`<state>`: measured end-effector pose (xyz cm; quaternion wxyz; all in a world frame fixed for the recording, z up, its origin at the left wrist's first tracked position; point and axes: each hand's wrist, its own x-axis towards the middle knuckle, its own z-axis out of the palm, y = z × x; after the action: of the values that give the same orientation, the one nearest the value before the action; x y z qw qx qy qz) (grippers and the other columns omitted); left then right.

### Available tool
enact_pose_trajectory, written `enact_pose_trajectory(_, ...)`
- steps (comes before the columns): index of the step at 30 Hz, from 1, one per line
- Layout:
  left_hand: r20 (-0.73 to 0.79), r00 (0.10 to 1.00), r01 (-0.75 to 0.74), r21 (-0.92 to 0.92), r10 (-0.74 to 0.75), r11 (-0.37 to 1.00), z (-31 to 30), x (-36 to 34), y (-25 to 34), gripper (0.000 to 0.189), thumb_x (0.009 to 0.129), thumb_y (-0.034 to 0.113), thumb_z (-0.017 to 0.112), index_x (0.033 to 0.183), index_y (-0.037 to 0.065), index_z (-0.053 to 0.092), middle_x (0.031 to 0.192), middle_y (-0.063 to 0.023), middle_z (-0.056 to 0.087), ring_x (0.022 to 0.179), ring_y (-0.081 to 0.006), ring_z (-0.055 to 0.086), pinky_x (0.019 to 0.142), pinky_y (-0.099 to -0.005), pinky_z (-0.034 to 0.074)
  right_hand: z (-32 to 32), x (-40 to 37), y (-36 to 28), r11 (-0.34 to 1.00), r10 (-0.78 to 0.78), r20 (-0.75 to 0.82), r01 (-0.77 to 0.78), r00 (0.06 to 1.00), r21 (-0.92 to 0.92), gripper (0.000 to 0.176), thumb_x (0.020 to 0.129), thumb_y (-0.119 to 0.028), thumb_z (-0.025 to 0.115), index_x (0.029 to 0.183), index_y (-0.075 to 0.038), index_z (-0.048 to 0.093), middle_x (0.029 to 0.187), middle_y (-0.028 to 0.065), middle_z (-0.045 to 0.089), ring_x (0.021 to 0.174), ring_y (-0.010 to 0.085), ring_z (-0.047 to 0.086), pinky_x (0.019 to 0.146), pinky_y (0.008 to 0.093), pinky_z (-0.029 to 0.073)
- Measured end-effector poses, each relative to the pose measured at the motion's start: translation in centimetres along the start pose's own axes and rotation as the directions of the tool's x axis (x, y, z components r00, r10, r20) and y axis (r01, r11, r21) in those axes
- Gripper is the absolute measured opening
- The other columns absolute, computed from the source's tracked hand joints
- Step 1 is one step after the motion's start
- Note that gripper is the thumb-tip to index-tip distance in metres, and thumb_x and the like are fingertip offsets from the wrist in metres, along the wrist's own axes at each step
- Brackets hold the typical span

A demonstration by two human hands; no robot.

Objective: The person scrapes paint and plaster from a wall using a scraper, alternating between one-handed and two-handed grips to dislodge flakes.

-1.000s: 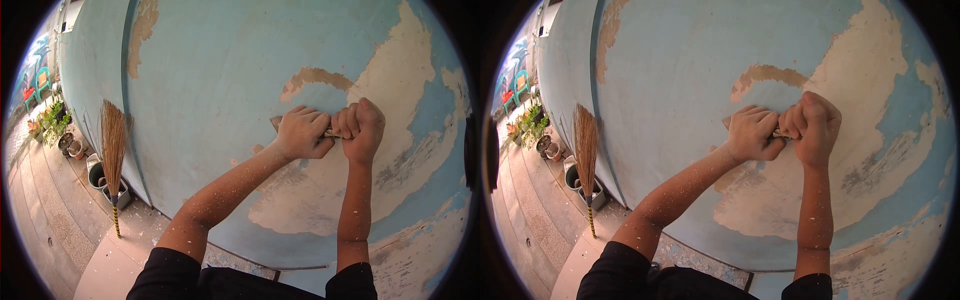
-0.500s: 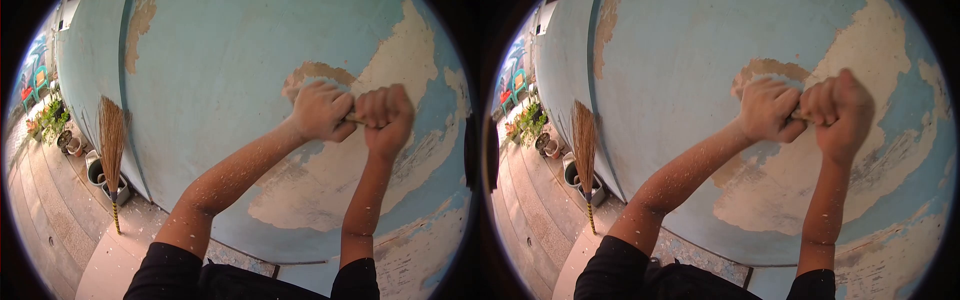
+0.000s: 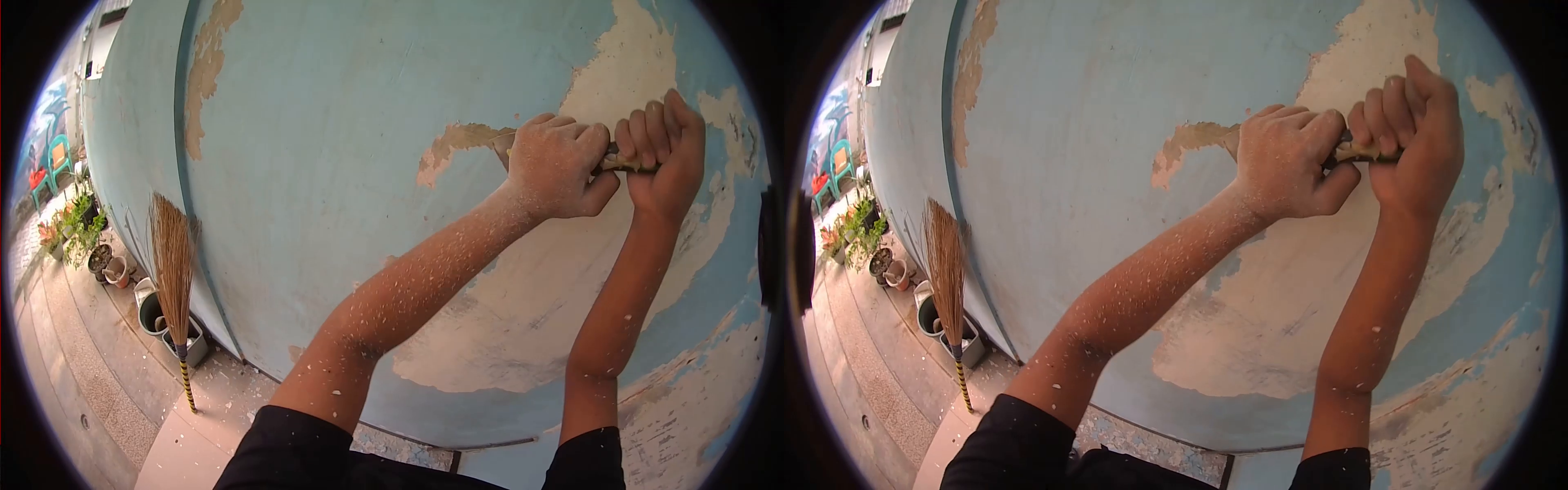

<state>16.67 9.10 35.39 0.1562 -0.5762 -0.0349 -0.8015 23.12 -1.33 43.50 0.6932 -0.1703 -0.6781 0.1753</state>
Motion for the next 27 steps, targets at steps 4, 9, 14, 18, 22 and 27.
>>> enact_pose_trajectory(4,-0.070,0.991,0.113,-0.017,-0.114,0.993,-1.0,-4.1,0.7,0.019,0.061,0.019,0.065,0.069,0.010,0.050,0.054,-0.0058,0.051,0.050,-0.0283,0.054,0.052,-0.0389,0.042,-0.6,-1.7,2.0,0.985,0.148,0.252,-0.120,0.956,-0.123,0.046,0.098,-0.020,0.052,0.059,-0.015,0.030,0.052,-0.0021,0.026,0.045,0.0116,0.028,0.052,0.0322,0.036)
enact_pose_trajectory(9,-0.125,0.991,0.060,0.069,-0.051,0.996,0.9,0.7,-1.2,0.017,0.062,0.017,0.065,0.069,0.009,0.052,0.054,-0.0064,0.052,0.050,-0.0296,0.055,0.051,-0.0398,0.043,0.6,4.4,0.0,0.994,0.103,0.294,-0.088,0.950,-0.064,0.045,0.101,-0.025,0.054,0.062,-0.018,0.032,0.052,-0.0048,0.025,0.044,0.0086,0.026,0.052,0.0288,0.034)
enact_pose_trajectory(14,-0.132,0.978,0.180,0.117,-0.164,0.977,-2.0,-5.3,-0.8,0.017,0.064,0.017,0.065,0.069,0.010,0.050,0.053,-0.0061,0.050,0.048,-0.0298,0.052,0.051,-0.0399,0.042,-0.2,0.8,5.2,0.976,0.207,0.363,-0.166,0.909,-0.141,0.045,0.100,-0.026,0.057,0.063,-0.016,0.033,0.056,-0.0036,0.026,0.050,0.0098,0.030,0.057,0.0315,0.038)
enact_pose_trajectory(18,-0.102,0.995,0.022,0.086,-0.013,0.996,-1.9,-2.3,-1.6,0.016,0.062,0.016,0.064,0.069,0.010,0.051,0.053,-0.0054,0.049,0.048,-0.0297,0.050,0.050,-0.0394,0.041,0.3,2.0,2.5,0.989,0.142,0.417,-0.146,0.898,-0.022,0.046,0.101,-0.025,0.054,0.063,-0.016,0.031,0.055,-0.0034,0.025,0.050,0.0102,0.030,0.057,0.0311,0.038)
enact_pose_trajectory(22,-0.144,0.990,0.009,0.090,0.004,0.996,-0.9,0.0,-2.2,0.015,0.060,0.015,0.063,0.070,0.010,0.053,0.053,-0.0056,0.050,0.048,-0.0292,0.050,0.050,-0.0393,0.040,1.5,3.7,1.4,1.000,0.022,0.410,-0.012,0.912,-0.028,0.046,0.102,-0.023,0.052,0.061,-0.014,0.032,0.054,-0.0030,0.027,0.049,0.0106,0.030,0.056,0.0312,0.037)
enact_pose_trajectory(27,-0.040,0.993,0.111,0.107,-0.107,0.988,-4.1,-6.2,-1.8,0.021,0.059,0.018,0.067,0.067,0.010,0.049,0.055,-0.0044,0.052,0.051,-0.0264,0.054,0.053,-0.0372,0.042,1.5,-1.1,5.5,0.989,0.142,0.407,-0.111,0.902,-0.098,0.046,0.102,-0.023,0.053,0.060,-0.012,0.040,0.051,-0.0023,0.034,0.045,0.0102,0.034,0.052,0.0318,0.040)
